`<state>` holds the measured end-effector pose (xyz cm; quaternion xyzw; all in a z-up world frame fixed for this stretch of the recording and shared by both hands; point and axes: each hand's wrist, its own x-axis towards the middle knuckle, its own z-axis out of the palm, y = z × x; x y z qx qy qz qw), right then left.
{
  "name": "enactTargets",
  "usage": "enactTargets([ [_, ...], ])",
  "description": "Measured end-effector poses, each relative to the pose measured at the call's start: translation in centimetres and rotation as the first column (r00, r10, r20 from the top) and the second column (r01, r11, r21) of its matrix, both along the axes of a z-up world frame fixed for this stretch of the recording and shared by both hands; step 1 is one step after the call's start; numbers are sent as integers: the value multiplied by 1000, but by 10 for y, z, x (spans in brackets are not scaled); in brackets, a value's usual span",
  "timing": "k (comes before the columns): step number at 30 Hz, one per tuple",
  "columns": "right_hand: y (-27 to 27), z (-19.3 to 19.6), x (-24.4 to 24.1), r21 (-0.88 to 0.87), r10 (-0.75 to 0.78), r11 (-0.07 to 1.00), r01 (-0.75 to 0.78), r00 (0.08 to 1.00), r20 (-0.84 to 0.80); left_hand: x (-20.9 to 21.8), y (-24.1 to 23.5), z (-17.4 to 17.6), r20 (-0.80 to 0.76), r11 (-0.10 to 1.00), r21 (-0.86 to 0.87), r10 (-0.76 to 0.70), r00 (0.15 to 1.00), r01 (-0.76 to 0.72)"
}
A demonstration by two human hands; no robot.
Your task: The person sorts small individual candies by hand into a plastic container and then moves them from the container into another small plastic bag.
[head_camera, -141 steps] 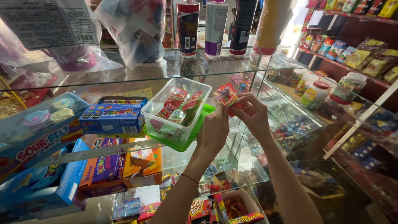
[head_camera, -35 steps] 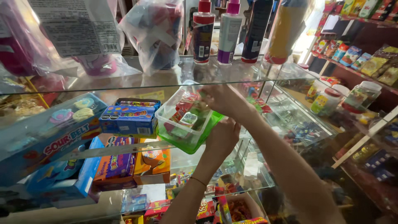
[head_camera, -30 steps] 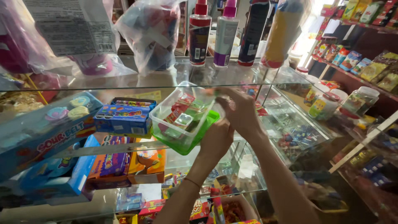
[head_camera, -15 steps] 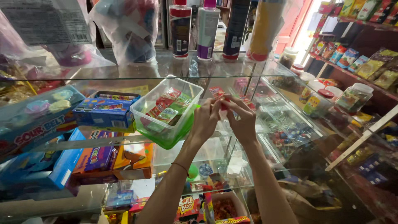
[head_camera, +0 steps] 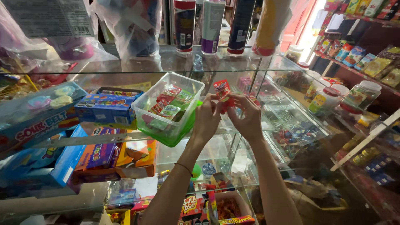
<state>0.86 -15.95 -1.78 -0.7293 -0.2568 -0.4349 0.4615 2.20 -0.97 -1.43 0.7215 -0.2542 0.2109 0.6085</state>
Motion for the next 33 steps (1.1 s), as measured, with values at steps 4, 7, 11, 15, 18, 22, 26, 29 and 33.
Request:
enactTargets([
  [4,0,-2,0,-73,-61,995,60,998,-7,0,-1,-2,-4,1000,-3,7,1000,-7],
  [7,-3,-6,3,-61,-72,996,71,997,-25,4,-3,-4,12,999,10,32,999,-33],
  [11,0,-6,-2,-95,-131,987,127,991,-30,5,-2,-6,8,999,39,23,1000,-24],
  [15,7,-6,-13,-113,-246,964,241,969,-28,-4,-2,-1,-3,998,68,18,1000,-18],
  [18,9,-8,-18,-20,-280,960,279,960,-17,0,-2,-5,19,992,124,2,1000,-5],
  [22,-23,-30,-28,-12,-391,920,392,920,36,2,-3,-8,9,994,107,2,1000,-3],
  [26,-41,-32,-59,-100,-641,764,638,767,-3,4,-3,-8,14,992,127,13,1000,-15],
  [29,-40,-29,-71,-170,-711,698,696,702,-48,1,-3,-7,5,991,134,14,1000,-14],
  [33,-34,-29,-77,-241,-721,693,680,664,-199,-1,-2,-7,-6,990,137,17,1000,-16],
])
